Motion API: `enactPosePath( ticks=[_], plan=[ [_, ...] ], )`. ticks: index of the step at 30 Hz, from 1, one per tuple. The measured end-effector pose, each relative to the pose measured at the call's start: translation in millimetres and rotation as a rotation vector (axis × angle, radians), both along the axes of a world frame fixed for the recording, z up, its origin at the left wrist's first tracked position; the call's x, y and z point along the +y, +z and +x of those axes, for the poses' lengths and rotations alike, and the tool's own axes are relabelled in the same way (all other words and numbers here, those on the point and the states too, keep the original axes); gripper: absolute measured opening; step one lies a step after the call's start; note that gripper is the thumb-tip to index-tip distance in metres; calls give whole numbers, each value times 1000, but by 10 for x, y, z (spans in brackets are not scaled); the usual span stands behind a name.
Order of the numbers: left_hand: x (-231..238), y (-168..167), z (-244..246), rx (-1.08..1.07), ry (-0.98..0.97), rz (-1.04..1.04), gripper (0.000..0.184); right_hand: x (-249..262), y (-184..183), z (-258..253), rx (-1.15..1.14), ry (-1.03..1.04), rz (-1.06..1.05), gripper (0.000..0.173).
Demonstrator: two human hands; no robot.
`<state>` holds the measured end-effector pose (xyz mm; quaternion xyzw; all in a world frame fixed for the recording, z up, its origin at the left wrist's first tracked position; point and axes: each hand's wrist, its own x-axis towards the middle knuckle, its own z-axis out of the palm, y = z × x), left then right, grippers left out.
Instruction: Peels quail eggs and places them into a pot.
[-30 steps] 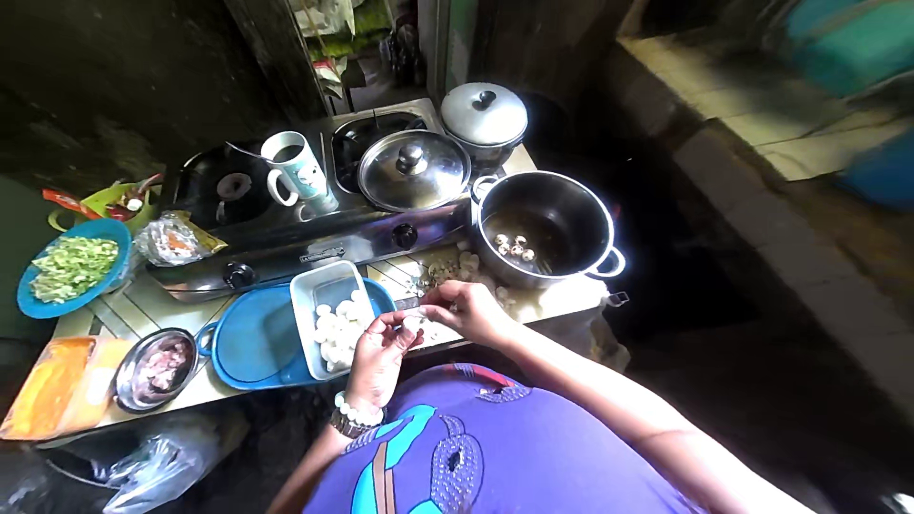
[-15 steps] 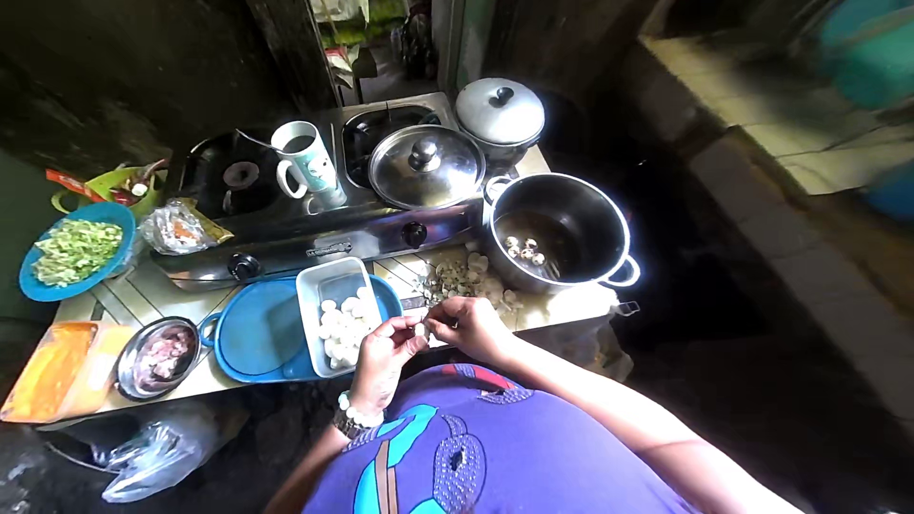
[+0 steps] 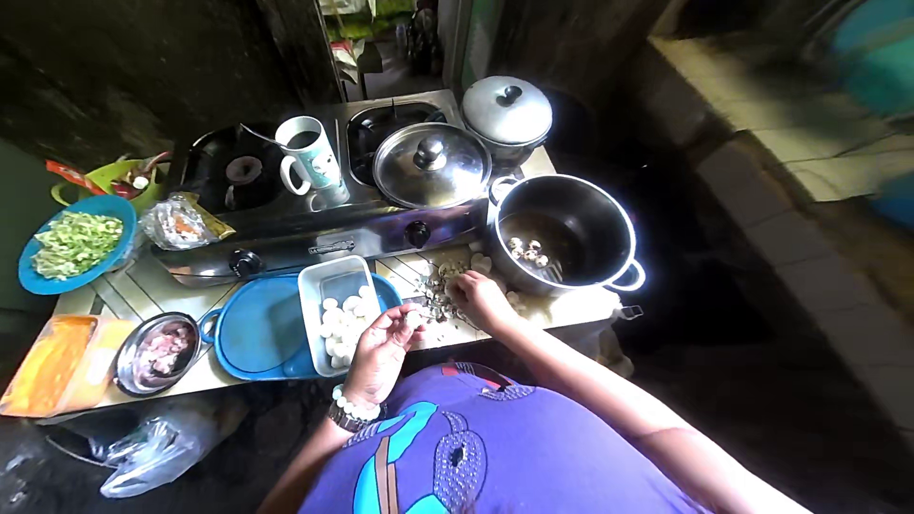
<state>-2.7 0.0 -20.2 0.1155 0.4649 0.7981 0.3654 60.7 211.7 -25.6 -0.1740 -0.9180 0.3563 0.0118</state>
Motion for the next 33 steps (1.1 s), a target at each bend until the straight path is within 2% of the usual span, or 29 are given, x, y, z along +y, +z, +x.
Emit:
enactPosePath(
  ticks=[2, 5, 7, 11, 16, 21, 33],
  plan=[
    [29, -5, 6, 67, 47, -53, 34, 23, -3, -15, -63, 18, -23, 36],
    [54, 4, 20, 176, 95, -135, 36, -183, 126, 67, 279, 79, -88, 24],
    [77, -2, 21, 227, 98, -139, 37, -292, 178, 73, 469, 154, -182, 24],
    [105, 4, 8, 322, 120, -129, 35, -337, 227, 59, 540, 184, -226, 20],
    [125, 18, 12, 365, 132, -177, 36, -415, 188, 72, 641, 130, -101, 14],
    [123, 33, -8, 346, 79, -177, 34, -438, 169, 68, 619, 99, -90, 13],
    [83, 93, -91, 44, -91, -13, 30, -309, 205, 83, 481, -7, -280, 18]
  ],
)
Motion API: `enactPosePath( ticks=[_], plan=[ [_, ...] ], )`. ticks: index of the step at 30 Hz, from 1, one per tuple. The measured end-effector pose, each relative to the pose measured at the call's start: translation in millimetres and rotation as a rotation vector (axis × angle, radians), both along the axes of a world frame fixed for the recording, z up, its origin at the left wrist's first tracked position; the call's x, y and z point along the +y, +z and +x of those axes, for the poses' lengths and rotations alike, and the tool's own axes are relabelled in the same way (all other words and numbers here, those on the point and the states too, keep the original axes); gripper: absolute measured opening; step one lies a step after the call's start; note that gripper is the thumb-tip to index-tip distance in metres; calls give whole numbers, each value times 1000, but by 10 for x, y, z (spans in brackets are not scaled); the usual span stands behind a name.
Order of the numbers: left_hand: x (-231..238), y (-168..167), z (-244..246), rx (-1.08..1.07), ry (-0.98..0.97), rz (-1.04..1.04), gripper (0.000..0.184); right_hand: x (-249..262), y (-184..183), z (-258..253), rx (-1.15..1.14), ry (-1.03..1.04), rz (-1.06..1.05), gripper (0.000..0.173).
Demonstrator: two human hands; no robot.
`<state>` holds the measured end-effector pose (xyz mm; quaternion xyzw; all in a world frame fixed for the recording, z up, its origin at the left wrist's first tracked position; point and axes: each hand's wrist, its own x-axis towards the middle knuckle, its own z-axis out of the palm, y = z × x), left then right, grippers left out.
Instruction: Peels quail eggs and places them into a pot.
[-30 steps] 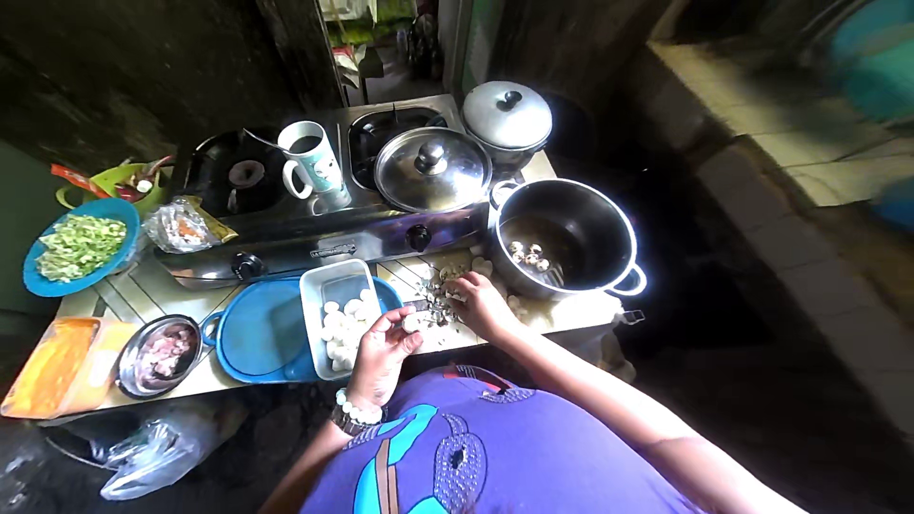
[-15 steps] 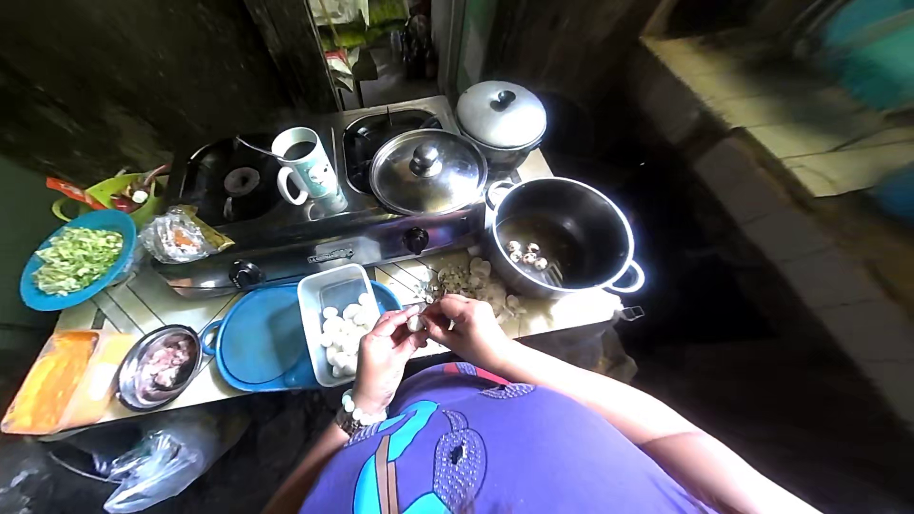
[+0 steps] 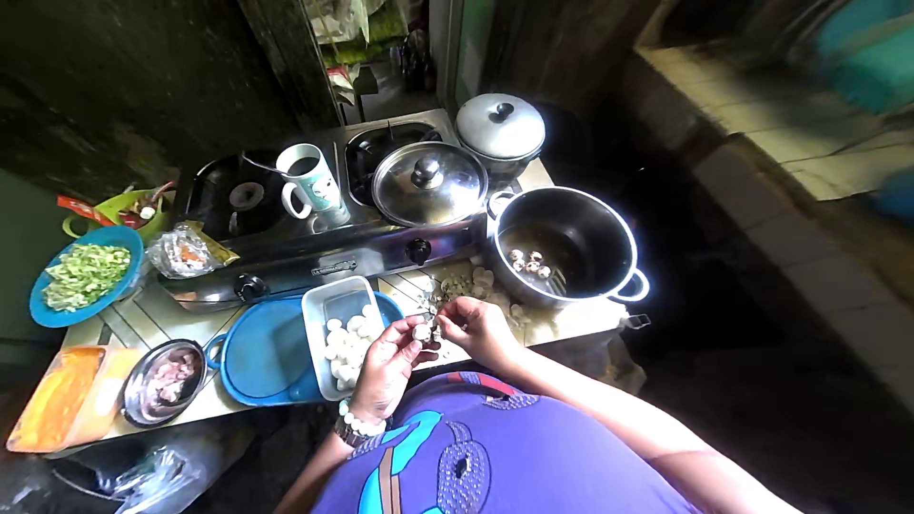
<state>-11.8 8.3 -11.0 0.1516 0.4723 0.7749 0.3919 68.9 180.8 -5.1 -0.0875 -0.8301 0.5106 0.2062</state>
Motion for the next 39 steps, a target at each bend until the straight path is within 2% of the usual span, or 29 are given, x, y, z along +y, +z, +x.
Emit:
enactPosePath(
  ticks=[6, 10, 13, 15, 16, 20, 22, 25, 30, 35, 39],
  plan=[
    [21, -5, -28, -79, 54, 27, 26, -18, 39, 18, 26, 39, 2, 18],
    [15, 32, -12, -171, 105, 52, 25, 85, 19, -15, -23, -42, 36, 19],
    [-14, 24, -9, -179, 115, 48, 28, 283, -68, -74, -243, -89, 175, 22],
    [-17, 12, 14, -141, 132, 15, 28, 394, -103, -111, -477, -1, 223, 29],
    [-14, 10, 27, -99, 142, -10, 27, 396, -83, -109, -503, 34, 222, 31],
    [-9, -49, 80, 108, 177, -79, 29, 132, 73, -36, -65, 94, 190, 24],
    [1, -43, 104, 177, 174, -104, 30, 45, 125, -37, 52, 164, 138, 23],
    [-1, -45, 119, 234, 187, -88, 30, 6, 143, -37, 72, 197, 142, 21],
    [-18, -55, 152, 241, 214, -90, 30, -81, 147, 3, 71, 112, 204, 15],
    [-34, -32, 163, 183, 186, -99, 28, -117, 149, 23, 35, 53, 228, 11],
    [-63, 10, 156, 78, 133, -73, 26, -72, 119, 27, -50, 34, 165, 15]
  ],
)
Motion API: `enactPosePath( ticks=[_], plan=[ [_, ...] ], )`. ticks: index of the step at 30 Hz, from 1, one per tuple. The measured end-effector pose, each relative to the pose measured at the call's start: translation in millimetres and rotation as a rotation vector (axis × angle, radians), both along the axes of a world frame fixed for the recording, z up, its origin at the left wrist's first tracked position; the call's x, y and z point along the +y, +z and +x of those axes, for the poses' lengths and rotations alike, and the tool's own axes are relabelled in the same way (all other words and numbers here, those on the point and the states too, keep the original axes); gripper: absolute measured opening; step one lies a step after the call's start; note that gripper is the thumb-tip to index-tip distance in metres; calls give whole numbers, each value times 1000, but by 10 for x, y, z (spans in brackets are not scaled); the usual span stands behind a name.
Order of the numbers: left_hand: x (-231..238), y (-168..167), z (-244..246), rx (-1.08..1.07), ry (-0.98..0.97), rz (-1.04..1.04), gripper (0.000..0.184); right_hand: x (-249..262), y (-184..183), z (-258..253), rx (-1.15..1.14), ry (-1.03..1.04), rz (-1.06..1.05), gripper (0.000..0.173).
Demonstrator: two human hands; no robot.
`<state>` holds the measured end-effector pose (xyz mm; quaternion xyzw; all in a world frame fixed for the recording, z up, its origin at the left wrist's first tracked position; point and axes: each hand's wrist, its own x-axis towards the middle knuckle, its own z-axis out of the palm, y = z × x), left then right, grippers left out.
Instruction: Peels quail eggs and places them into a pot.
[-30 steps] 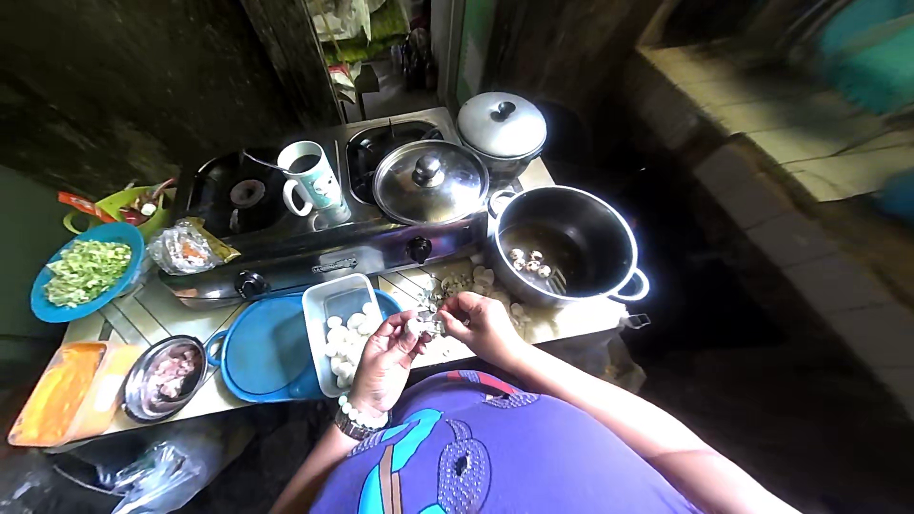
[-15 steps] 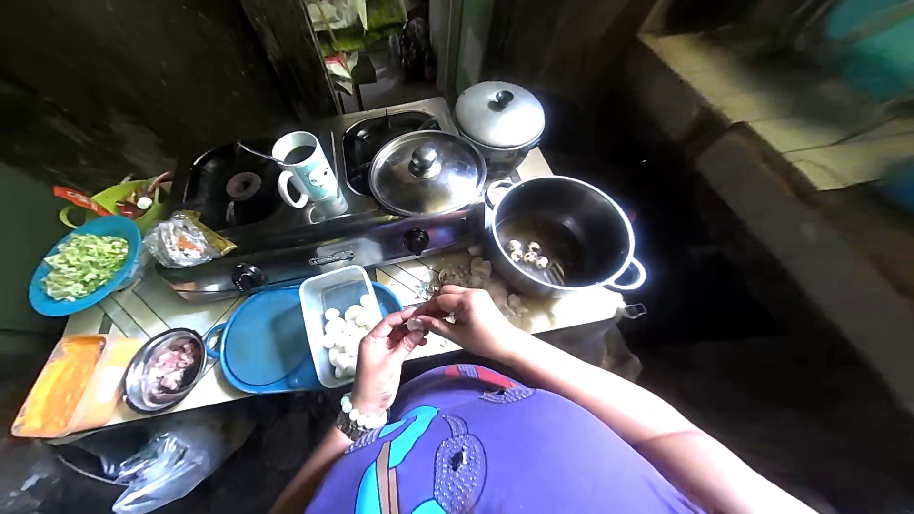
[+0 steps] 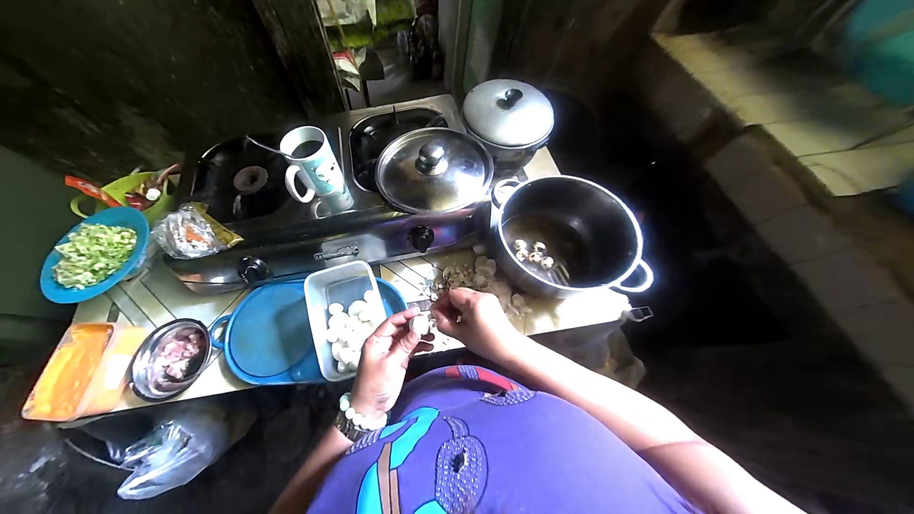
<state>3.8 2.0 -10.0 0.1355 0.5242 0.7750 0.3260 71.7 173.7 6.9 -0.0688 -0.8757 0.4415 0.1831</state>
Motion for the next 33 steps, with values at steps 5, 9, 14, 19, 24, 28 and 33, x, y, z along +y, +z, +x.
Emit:
enactPosePath(
  ticks=[5, 9, 14, 19, 24, 28, 33],
  plan=[
    [-10, -36, 1, -159, -30, 102, 26, 48, -52, 18, -46, -12, -34, 17],
    [-11, -83, -15, -173, -20, 125, 23, 7, -39, 44, 38, 15, -1, 15],
    [9, -40, -28, -212, 27, 82, 25, 60, -51, 34, -4, -8, -2, 16],
    [-39, -42, -84, -263, 34, 85, 22, 202, -49, 36, -62, -104, 12, 17],
    [7, 6, -71, -267, 71, 71, 24, 329, -85, -88, -290, -17, 73, 26],
    [42, 30, -40, -264, 93, 45, 27, 109, -88, -96, -40, 95, -17, 26],
    [52, 57, -13, -273, 106, 48, 26, -39, -109, -106, 77, 146, -124, 22]
  ],
)
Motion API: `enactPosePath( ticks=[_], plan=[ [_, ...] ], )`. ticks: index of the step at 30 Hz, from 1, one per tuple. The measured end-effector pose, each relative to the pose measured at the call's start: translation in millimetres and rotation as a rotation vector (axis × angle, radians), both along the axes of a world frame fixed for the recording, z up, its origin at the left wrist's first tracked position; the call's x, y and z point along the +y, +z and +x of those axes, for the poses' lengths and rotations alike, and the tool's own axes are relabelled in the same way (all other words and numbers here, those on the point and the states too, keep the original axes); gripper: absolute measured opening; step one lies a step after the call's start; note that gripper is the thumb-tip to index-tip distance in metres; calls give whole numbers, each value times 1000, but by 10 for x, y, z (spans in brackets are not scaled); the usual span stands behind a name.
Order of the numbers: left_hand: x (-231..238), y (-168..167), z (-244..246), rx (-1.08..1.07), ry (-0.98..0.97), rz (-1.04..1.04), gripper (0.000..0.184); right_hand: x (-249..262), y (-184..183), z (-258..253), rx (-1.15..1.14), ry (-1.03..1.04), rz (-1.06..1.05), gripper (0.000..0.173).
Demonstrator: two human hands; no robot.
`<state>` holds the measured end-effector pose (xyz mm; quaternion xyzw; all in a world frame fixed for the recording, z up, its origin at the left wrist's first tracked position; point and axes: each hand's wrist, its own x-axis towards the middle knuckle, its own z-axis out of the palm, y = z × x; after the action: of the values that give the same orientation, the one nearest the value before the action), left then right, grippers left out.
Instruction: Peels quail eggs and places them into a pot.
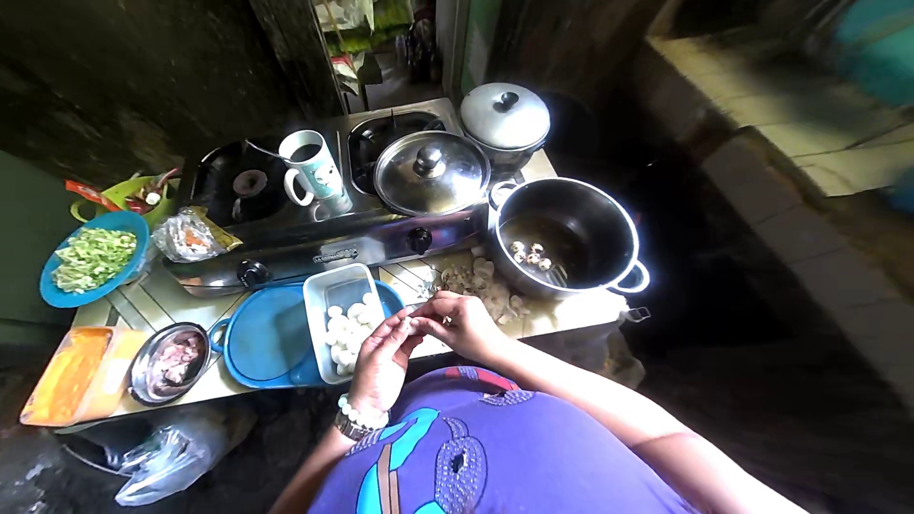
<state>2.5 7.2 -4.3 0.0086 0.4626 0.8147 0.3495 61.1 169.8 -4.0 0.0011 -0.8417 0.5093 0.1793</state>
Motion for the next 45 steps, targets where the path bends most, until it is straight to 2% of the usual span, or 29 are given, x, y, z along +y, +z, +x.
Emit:
enactPosePath(
  ticks=[5, 11, 16, 20, 25, 27, 29, 30, 31, 37, 40, 45],
  plan=[
    [-12, -27, 33, 11, -9, 1, 26, 58, 30, 40, -37, 28, -15, 22],
    [-19, -33, 56, 28, -27, -26, 24, -38, -34, 85, 112, -52, 180, 16],
    [-29, -48, 74, 22, -59, -13, 26, -57, -78, 103, 159, -89, 245, 12],
    [-36, -43, 68, 20, -86, -8, 28, -75, -82, 106, 127, -163, 203, 13],
    [-78, -43, 42, -19, -59, 37, 25, 105, -45, 93, -49, -273, 76, 23],
    [-81, -37, 39, -34, -36, 53, 26, 253, -143, 40, -151, -317, 152, 28],
    [-73, -38, 47, -52, -11, 60, 26, 400, -208, -7, -400, -261, 259, 27],
    [-66, -35, 52, -64, 2, 58, 26, 434, -205, -27, -513, -219, 255, 35],
    [-60, -30, 51, -70, 11, 51, 25, 422, -192, -27, -534, -200, 235, 40],
    [-1, -18, 76, -74, 26, 10, 23, 32, -53, 117, 46, -31, 55, 24],
    [14, 8, 93, -40, 24, -27, 20, 1, -28, 135, 86, -20, 85, 17],
    [-2, -49, 117, -36, 4, -35, 19, -37, -71, 166, 92, -65, 154, 15]
  ],
)
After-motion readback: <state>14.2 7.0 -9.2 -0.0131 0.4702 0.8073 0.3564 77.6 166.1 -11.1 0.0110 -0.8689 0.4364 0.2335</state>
